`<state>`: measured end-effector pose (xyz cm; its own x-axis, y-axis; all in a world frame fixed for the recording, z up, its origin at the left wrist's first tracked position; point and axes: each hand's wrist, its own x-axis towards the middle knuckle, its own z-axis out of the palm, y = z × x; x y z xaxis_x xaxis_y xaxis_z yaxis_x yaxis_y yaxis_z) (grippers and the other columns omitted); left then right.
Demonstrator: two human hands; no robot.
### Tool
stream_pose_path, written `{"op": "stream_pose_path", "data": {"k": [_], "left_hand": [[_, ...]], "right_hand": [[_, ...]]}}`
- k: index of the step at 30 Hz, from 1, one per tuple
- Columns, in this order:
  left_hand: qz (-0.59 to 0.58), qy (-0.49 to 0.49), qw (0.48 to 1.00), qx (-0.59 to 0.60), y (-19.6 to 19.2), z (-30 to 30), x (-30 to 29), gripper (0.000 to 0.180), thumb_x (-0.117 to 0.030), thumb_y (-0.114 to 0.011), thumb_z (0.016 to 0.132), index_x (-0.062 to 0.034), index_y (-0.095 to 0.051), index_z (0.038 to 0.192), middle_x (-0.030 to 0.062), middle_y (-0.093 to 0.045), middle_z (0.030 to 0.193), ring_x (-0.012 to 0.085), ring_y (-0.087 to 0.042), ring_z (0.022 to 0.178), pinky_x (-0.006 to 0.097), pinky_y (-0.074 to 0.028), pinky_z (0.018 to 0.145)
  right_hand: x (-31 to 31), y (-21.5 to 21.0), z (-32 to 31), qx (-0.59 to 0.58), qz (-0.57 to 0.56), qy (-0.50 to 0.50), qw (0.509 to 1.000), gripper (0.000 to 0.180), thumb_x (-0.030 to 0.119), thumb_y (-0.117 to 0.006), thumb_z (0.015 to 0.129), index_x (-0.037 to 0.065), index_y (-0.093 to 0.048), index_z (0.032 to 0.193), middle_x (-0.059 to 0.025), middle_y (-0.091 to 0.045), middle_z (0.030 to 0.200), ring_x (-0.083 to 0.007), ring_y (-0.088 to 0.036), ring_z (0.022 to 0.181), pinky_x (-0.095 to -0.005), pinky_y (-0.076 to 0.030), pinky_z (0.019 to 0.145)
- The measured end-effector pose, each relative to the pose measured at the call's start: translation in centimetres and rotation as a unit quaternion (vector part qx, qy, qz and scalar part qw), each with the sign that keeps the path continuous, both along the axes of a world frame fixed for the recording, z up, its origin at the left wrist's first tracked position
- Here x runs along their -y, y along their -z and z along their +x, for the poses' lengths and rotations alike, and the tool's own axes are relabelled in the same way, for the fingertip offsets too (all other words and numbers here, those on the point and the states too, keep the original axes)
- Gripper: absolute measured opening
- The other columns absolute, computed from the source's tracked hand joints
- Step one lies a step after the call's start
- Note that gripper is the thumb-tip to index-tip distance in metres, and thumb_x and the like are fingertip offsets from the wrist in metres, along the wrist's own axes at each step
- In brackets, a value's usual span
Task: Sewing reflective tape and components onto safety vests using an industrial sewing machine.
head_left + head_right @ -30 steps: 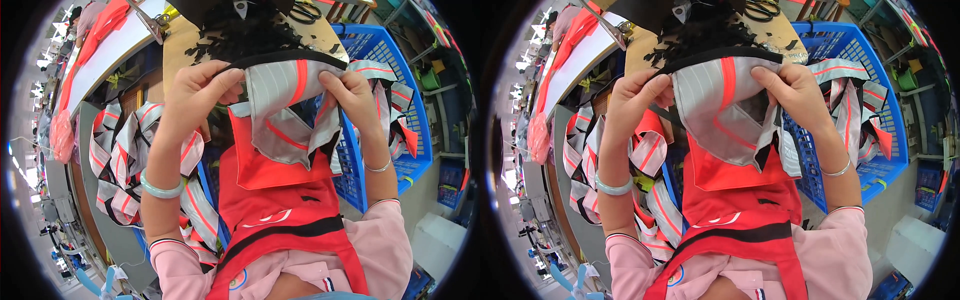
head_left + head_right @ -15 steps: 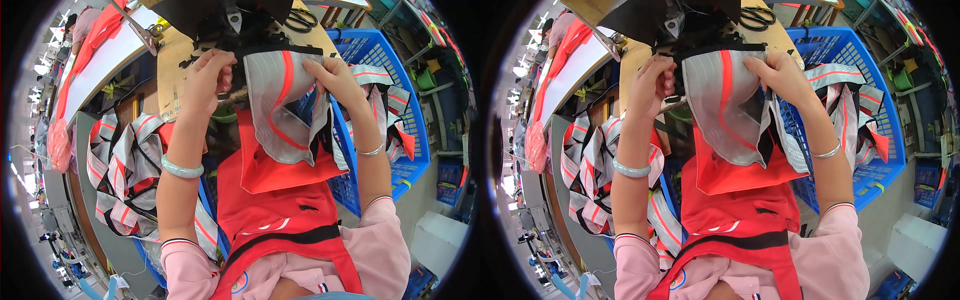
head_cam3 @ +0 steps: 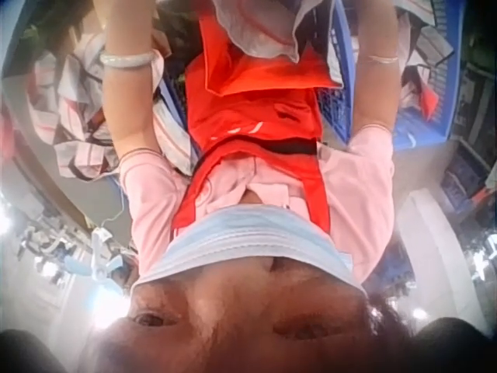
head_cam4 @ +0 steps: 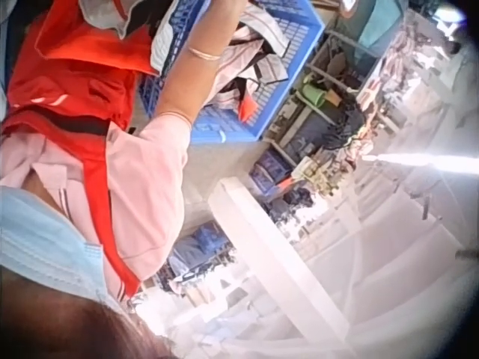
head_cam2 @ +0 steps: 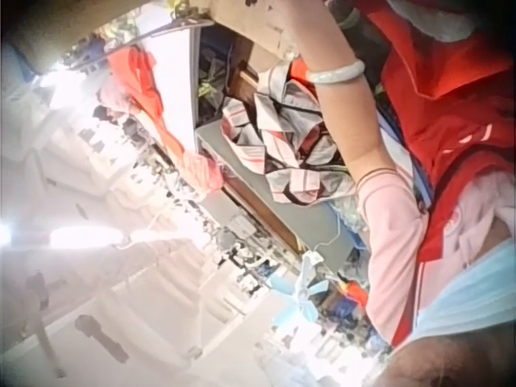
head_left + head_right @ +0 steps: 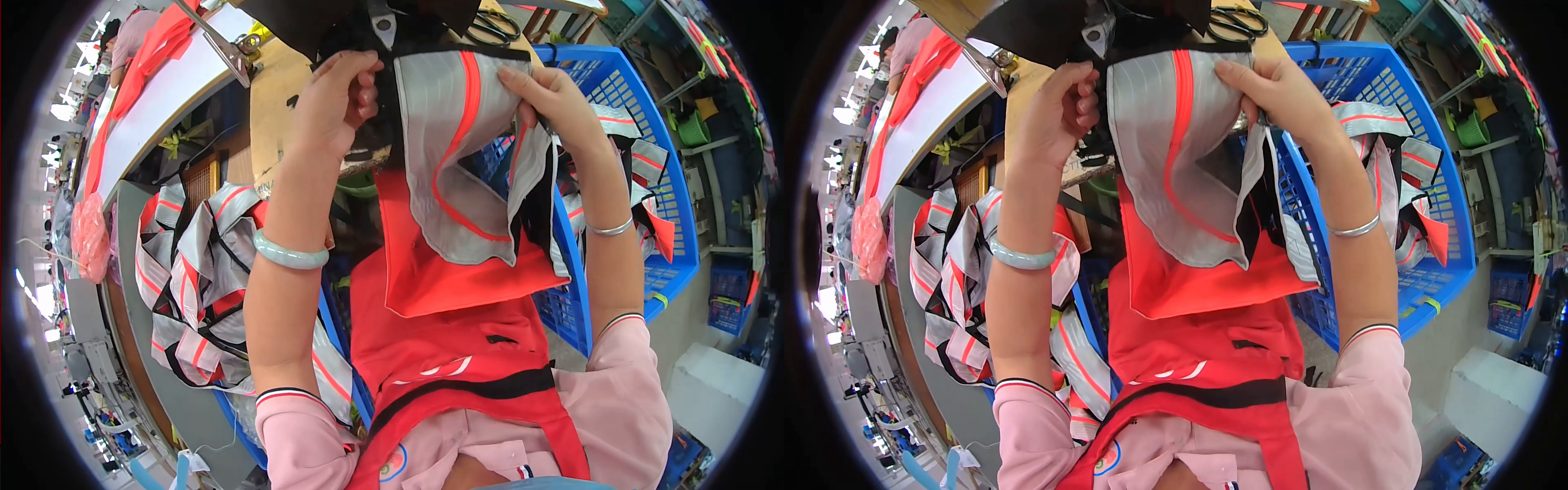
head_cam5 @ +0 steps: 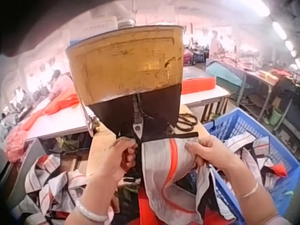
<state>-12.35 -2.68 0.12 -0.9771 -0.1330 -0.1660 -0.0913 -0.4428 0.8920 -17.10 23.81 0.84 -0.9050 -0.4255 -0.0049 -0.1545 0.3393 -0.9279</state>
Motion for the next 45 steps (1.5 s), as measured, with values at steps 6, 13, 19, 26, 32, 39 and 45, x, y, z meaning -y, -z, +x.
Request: {"op": "stream_pose_path", "data": {"k": [6, 13, 19, 26, 32, 39, 45], "left_hand": [[-0.005, -0.009, 1.000, -0.023, -0.4, -0.1, -0.5, 0.010, -0.013, -0.065, 0.082, -0.0043, -0.059, 0.084, -0.0019, -0.049, 0.065, 0.0081, -0.044, 0.055, 0.024, -0.032, 0.049], [0.017, -0.088, 0.996, -0.017, -0.7, 0.4, -1.8, 0.009, -0.011, -0.065, 0.082, -0.0045, -0.059, 0.082, -0.0013, -0.048, 0.066, 0.0076, -0.042, 0.054, 0.024, -0.031, 0.048], [-0.131, -0.037, 0.989, -0.053, -0.9, 3.1, 2.9, 0.030, -0.031, -0.057, 0.094, -0.0078, -0.057, 0.076, -0.0003, -0.050, 0.060, 0.0084, -0.042, 0.053, 0.023, -0.029, 0.048], [-0.597, 0.047, 0.795, 0.096, 8.5, 20.0, 9.8, 0.040, -0.032, -0.051, 0.094, 0.0058, -0.061, 0.087, 0.0207, -0.064, 0.077, 0.0329, -0.063, 0.072, 0.041, -0.046, 0.067], [-0.692, -0.097, 0.659, 0.277, 20.5, 37.6, 19.0, 0.040, -0.028, -0.069, 0.080, 0.0019, -0.062, 0.106, 0.0201, -0.064, 0.104, 0.0365, -0.061, 0.093, 0.045, -0.047, 0.081], [-0.590, -0.156, 0.705, 0.361, 26.6, 38.7, 18.1, 0.068, -0.046, -0.060, 0.087, 0.0051, -0.048, 0.130, 0.0258, -0.057, 0.124, 0.0358, -0.054, 0.117, 0.040, -0.041, 0.099], [-0.320, -0.311, 0.865, 0.230, 30.3, 30.9, 19.4, 0.073, -0.043, -0.065, 0.087, 0.0132, -0.045, 0.129, 0.0231, -0.054, 0.127, 0.0299, -0.053, 0.117, 0.035, -0.039, 0.100]], "right_hand": [[-0.3, 0.4, -0.9, -0.018, -0.023, 0.008, 1.000, 0.046, 0.049, -0.064, 0.086, 0.011, -0.058, 0.060, 0.0032, -0.048, 0.050, -0.0045, -0.044, 0.051, -0.0209, -0.032, 0.056], [-0.5, 0.3, -1.1, 0.019, -0.020, -0.007, 1.000, 0.045, 0.050, -0.064, 0.086, 0.011, -0.059, 0.063, 0.0028, -0.049, 0.052, -0.0050, -0.045, 0.052, -0.0211, -0.033, 0.058], [-4.5, -2.0, 1.3, -0.031, -0.042, 0.055, 0.997, 0.043, 0.041, -0.059, 0.091, 0.008, -0.058, 0.064, 0.0038, -0.049, 0.054, -0.0048, -0.045, 0.053, -0.0224, -0.032, 0.051], [-26.1, -8.1, 4.4, -0.170, 0.098, 0.361, 0.912, 0.052, 0.054, -0.052, 0.093, 0.012, -0.054, 0.061, 0.0021, -0.048, 0.053, -0.0087, -0.045, 0.047, -0.0265, -0.033, 0.044], [-35.2, -15.9, 2.2, -0.342, 0.068, 0.411, 0.843, 0.040, 0.045, -0.058, 0.092, 0.010, -0.055, 0.073, 0.0015, -0.050, 0.071, -0.0084, -0.043, 0.068, -0.0233, -0.034, 0.066], [-27.9, -2.1, -1.2, -0.228, 0.089, 0.217, 0.945, 0.048, 0.026, -0.061, 0.093, 0.006, -0.048, 0.135, -0.0034, -0.056, 0.121, -0.0136, -0.054, 0.108, -0.0277, -0.044, 0.093], [-17.6, 10.2, 7.5, -0.091, 0.242, -0.020, 0.966, 0.031, 0.028, -0.063, 0.086, 0.006, -0.064, 0.109, -0.0130, -0.067, 0.097, -0.0238, -0.066, 0.086, -0.0358, -0.052, 0.078]]}}
